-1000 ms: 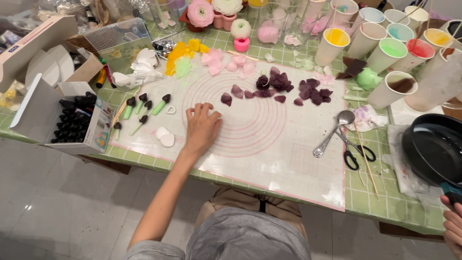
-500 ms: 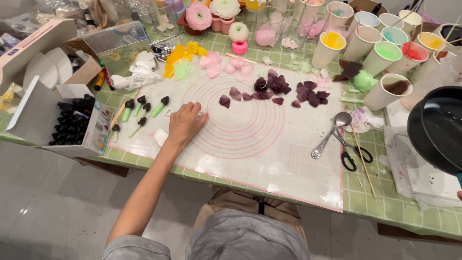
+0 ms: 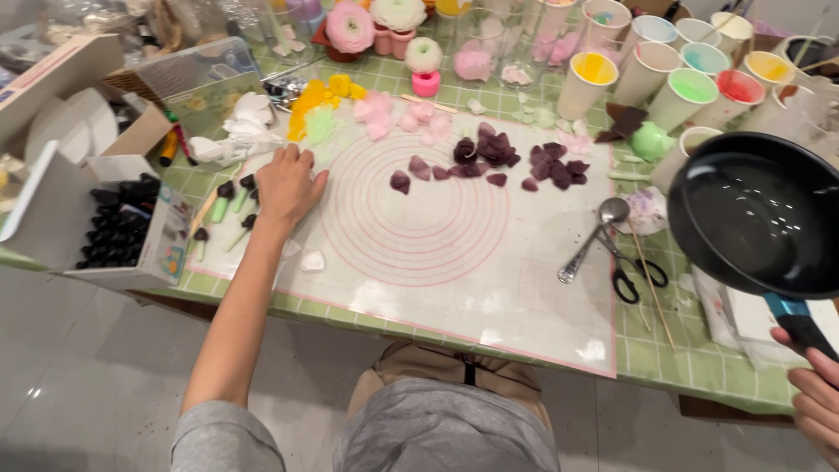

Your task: The person is assembling decorative wax flowers on a silicone mat, dipping parts in melted wax to join them.

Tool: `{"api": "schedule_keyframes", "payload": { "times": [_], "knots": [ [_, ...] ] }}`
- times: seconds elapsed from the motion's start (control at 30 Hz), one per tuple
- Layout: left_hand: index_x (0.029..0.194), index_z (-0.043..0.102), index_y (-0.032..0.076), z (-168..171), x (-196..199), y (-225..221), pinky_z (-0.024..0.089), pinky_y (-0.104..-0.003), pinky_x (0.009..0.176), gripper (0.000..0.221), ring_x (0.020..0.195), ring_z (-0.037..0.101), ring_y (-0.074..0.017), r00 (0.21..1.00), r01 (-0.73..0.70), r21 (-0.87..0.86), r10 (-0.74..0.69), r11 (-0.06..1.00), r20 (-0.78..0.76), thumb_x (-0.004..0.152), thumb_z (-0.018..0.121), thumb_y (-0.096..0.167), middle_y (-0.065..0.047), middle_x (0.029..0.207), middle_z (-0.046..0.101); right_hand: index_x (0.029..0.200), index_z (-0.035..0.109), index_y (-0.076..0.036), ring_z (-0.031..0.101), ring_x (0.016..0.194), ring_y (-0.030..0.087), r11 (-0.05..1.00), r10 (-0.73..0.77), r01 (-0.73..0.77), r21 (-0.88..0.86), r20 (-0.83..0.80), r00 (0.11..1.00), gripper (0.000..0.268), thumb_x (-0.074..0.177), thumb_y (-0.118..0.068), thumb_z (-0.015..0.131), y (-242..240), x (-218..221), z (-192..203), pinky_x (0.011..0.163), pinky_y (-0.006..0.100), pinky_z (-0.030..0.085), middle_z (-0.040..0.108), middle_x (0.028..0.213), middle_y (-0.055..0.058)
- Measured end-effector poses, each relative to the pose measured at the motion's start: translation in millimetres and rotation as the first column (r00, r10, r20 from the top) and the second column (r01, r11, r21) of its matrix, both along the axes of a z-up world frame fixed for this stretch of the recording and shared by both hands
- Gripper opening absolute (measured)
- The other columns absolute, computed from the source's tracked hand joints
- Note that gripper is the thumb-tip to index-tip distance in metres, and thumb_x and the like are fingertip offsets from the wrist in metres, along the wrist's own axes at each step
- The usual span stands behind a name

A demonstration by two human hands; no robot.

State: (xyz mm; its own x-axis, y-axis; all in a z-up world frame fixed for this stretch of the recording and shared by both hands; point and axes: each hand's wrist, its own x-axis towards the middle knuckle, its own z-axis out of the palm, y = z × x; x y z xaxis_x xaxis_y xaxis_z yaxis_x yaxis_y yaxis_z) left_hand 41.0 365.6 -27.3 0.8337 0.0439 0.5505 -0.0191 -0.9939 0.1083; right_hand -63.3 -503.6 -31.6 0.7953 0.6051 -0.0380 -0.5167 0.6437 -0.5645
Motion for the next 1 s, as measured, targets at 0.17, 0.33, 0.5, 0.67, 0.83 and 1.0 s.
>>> {"api": "schedule_keyframes", "payload": {
  "times": [0.17, 0.33, 0.5, 0.67, 0.83, 1.0],
  "knots": [
    [0.092, 0.071, 0.008, 23, -15, -35, 0.042, -0.053, 0.091, 0.036, 0.095, 0.063, -0.0307, 0.995, -0.01, 0.129, -0.003, 0.992, 0.102, 0.079, 0.081, 0.04, -0.012, 0.094, 0.067, 0.152, 0.036, 0.006, 0.027, 0.045, 0.008, 0.985, -0.108, 0.102, -0.142, -0.033, 0.994, 0.04, 0.12, -0.017, 0.03, 89, -33, 83, 0.032, 0.024, 0.038, 0.031, 0.065, -0.003],
    [0.107, 0.069, 0.006, 3, -8, -150, 0.046, -0.045, 0.099, 0.021, 0.104, 0.063, -0.0313, 0.931, 0.332, -0.32, -0.252, 0.888, 0.265, 0.091, 0.075, 0.018, -0.012, 0.106, 0.067, 0.148, 0.034, 0.015, 0.027, 0.043, 0.006, 0.985, -0.162, 0.161, -0.062, -0.013, 0.987, 0.041, 0.116, -0.01, 0.03, 123, -45, 108, 0.03, 0.022, 0.033, 0.033, 0.066, 0.001],
    [0.132, 0.054, -0.014, -43, -7, -330, 0.032, -0.053, 0.113, 0.069, 0.132, 0.046, -0.0484, 0.852, 0.522, -0.302, -0.508, 0.798, 0.129, 0.088, 0.074, 0.035, -0.036, 0.137, 0.051, 0.146, 0.039, 0.014, 0.027, 0.044, 0.003, 0.909, -0.309, 0.313, -0.275, 0.06, 0.949, 0.038, 0.117, -0.01, 0.034, 126, -54, 111, 0.031, 0.019, 0.031, 0.034, 0.067, -0.004],
    [0.125, 0.059, -0.011, 0, -5, -415, 0.036, -0.055, 0.109, 0.053, 0.126, 0.049, -0.0466, 0.843, 0.513, -0.404, -0.532, 0.757, 0.073, 0.091, 0.069, 0.028, -0.034, 0.13, 0.056, 0.146, 0.041, 0.011, 0.027, 0.043, 0.003, 0.893, -0.291, 0.299, -0.336, 0.076, 0.954, 0.039, 0.116, -0.013, 0.038, 119, -63, 118, 0.031, 0.02, 0.029, 0.033, 0.066, -0.004],
    [0.105, 0.063, -0.004, -4, 30, -452, 0.048, -0.054, 0.093, 0.036, 0.107, 0.065, -0.0399, 0.853, 0.358, -0.49, -0.491, 0.795, -0.175, 0.082, 0.073, 0.022, -0.024, 0.103, 0.069, 0.144, 0.045, 0.008, 0.024, 0.041, 0.001, 0.786, -0.34, 0.359, -0.503, 0.133, 0.931, 0.038, 0.114, -0.015, 0.04, 109, -68, 117, 0.029, 0.019, 0.025, 0.032, 0.064, -0.006],
    [0.103, 0.062, -0.005, -62, 57, -455, 0.056, -0.054, 0.071, 0.021, 0.084, 0.071, -0.0445, 0.891, 0.359, -0.504, -0.449, 0.785, -0.064, 0.083, 0.062, 0.002, -0.025, 0.091, 0.071, 0.144, 0.047, 0.007, 0.023, 0.042, 0.001, 0.829, -0.304, 0.302, -0.472, 0.074, 0.95, 0.038, 0.112, -0.013, 0.04, 117, -70, 115, 0.028, 0.02, 0.024, 0.031, 0.064, -0.006]
  ]
}}
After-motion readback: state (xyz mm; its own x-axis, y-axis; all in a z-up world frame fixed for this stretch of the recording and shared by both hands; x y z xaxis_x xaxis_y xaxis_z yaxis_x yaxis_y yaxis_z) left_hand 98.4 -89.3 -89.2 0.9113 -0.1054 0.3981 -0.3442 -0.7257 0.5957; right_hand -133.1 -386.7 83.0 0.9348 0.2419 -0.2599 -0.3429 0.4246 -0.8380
